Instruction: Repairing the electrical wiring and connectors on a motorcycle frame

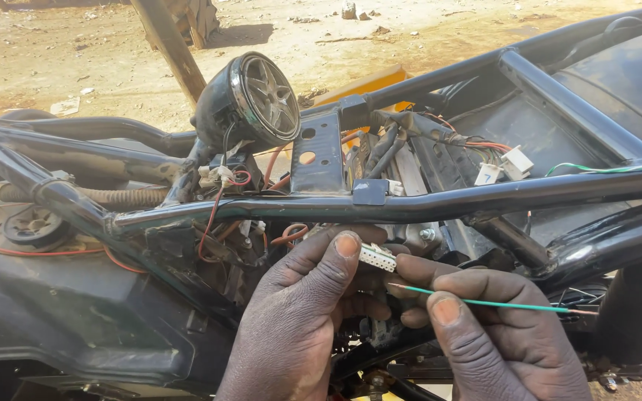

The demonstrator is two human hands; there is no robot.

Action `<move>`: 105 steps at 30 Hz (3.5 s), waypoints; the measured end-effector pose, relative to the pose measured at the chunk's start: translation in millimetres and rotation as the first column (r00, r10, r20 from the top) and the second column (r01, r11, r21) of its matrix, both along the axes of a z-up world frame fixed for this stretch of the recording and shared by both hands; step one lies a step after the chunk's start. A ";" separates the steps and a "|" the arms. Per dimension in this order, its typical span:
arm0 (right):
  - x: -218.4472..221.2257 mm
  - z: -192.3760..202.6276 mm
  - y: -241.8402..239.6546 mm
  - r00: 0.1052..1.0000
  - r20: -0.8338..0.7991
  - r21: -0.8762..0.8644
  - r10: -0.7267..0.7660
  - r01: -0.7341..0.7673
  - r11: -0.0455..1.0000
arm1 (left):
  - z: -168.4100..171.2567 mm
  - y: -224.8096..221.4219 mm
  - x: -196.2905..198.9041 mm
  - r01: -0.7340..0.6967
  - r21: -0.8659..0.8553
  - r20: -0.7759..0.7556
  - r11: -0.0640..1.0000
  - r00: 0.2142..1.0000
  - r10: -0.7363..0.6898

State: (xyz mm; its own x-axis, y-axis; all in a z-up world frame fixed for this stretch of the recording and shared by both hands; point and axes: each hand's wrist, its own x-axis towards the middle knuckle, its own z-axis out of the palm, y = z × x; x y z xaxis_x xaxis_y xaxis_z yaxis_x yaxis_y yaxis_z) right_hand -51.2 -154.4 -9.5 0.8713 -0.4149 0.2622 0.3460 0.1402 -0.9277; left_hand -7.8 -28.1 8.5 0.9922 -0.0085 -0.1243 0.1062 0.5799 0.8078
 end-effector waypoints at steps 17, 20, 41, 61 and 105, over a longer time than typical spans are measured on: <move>8.4 -4.9 -2.1 0.990 0.032 -0.270 -0.140 0.144 0.952 | 0.8 -8.2 8.5 0.055 -0.178 -0.064 0.983 0.996 -0.067; 7.3 -5.9 -2.0 0.991 0.012 -0.250 -0.132 0.131 0.959 | -3.4 -7.1 10.6 0.063 -0.106 -0.011 0.992 0.998 -0.064; 7.1 -9.9 4.9 0.981 0.164 -0.303 -0.101 0.148 0.941 | -9.4 -6.1 12.2 0.058 -0.104 0.039 0.993 0.998 -0.054; 5.9 -11.1 3.1 0.979 0.175 -0.413 -0.106 0.171 0.895 | -11.4 -1.2 13.5 0.043 0.180 0.070 0.983 0.996 -0.056; -1.5 -18.5 -18.1 0.960 0.275 -0.726 -0.059 0.247 0.642 | -6.6 -11.7 -24.6 -0.022 0.203 0.195 0.979 0.981 -0.019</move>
State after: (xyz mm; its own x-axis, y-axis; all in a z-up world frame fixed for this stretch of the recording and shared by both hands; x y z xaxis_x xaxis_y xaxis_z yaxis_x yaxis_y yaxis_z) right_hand -52.7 -172.6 -28.0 0.6985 -0.1168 0.7060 0.4906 -0.6400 -0.5914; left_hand -32.4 -39.8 1.8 0.9974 -0.0017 0.0724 -0.0657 0.4015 0.9135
